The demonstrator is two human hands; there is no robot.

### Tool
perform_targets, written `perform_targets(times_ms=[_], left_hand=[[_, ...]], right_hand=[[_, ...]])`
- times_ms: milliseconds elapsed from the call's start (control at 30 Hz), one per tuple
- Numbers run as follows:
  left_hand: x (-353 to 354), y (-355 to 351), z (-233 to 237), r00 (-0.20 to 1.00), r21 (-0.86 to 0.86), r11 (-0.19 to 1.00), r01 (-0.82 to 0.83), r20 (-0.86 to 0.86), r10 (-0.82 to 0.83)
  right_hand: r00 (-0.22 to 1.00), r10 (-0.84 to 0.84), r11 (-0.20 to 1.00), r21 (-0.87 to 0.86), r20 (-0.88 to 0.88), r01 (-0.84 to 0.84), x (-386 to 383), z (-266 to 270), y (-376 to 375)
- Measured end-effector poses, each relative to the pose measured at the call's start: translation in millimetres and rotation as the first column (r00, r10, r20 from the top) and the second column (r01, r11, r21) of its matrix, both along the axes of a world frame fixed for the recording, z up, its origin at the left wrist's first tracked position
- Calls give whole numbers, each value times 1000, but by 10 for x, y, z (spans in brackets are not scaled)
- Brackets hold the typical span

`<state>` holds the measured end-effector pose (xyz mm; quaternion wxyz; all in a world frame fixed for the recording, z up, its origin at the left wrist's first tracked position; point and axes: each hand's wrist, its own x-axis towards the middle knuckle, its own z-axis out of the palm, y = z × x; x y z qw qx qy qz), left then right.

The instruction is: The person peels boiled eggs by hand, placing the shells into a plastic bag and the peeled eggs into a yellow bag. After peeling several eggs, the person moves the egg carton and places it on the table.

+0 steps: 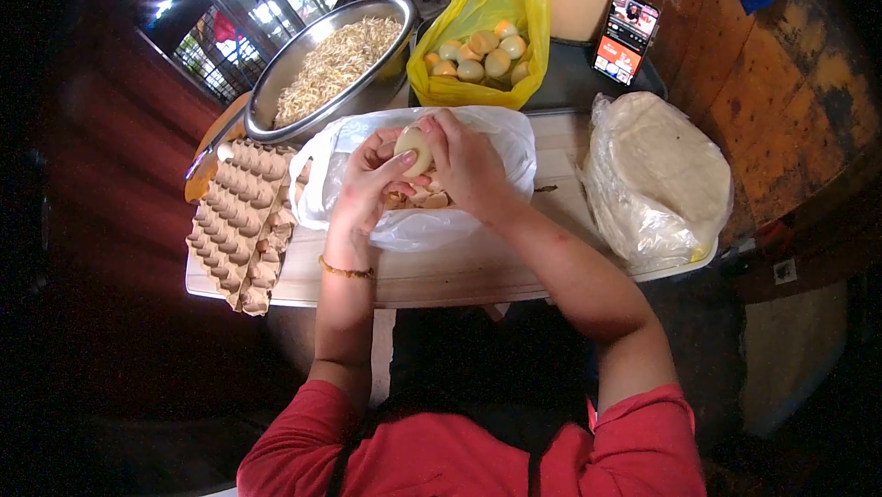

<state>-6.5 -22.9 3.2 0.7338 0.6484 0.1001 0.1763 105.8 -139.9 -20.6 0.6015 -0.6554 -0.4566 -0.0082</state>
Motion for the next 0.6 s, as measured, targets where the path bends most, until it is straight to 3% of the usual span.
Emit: perform_targets(times_ms=[133,267,333,367,433,467,533,567,600], left_hand=[[-47,51,28,997,-167,983,74,42,-67],[-45,37,40,995,-289,953,95,26,-91],[-26,-9,14,1000,-91,996,9,-13,-10],[-14,-28,-4,1000,-90,996,9,-13,-10],[13,-56,-30,998,191,979,-68,19,66],[12,-54,-16,998,191,979,-67,17,65],[-16,-43,58,998,-46,997,-54,26,55],[-20,-23,59,998,-46,997,-54,25,56],[-19,2,53,1000,-194,981,-12,15,15]], right_hand=[[992,58,995,87,-114,-48,47,17,-16],[990,37,998,49,-136,-31,72,119,-78],[983,60,995,90,-172,-45,45,155,-89],[983,61,995,91,-171,-45,24,184,-99],[971,60,997,53,-230,-49,-7,225,-119],[971,58,997,53,-231,-47,11,207,-111],[969,36,995,102,-245,-11,48,169,-80],[969,36,995,102,-246,-12,58,165,-85],[977,8,996,89,-213,11,62,180,-97]])
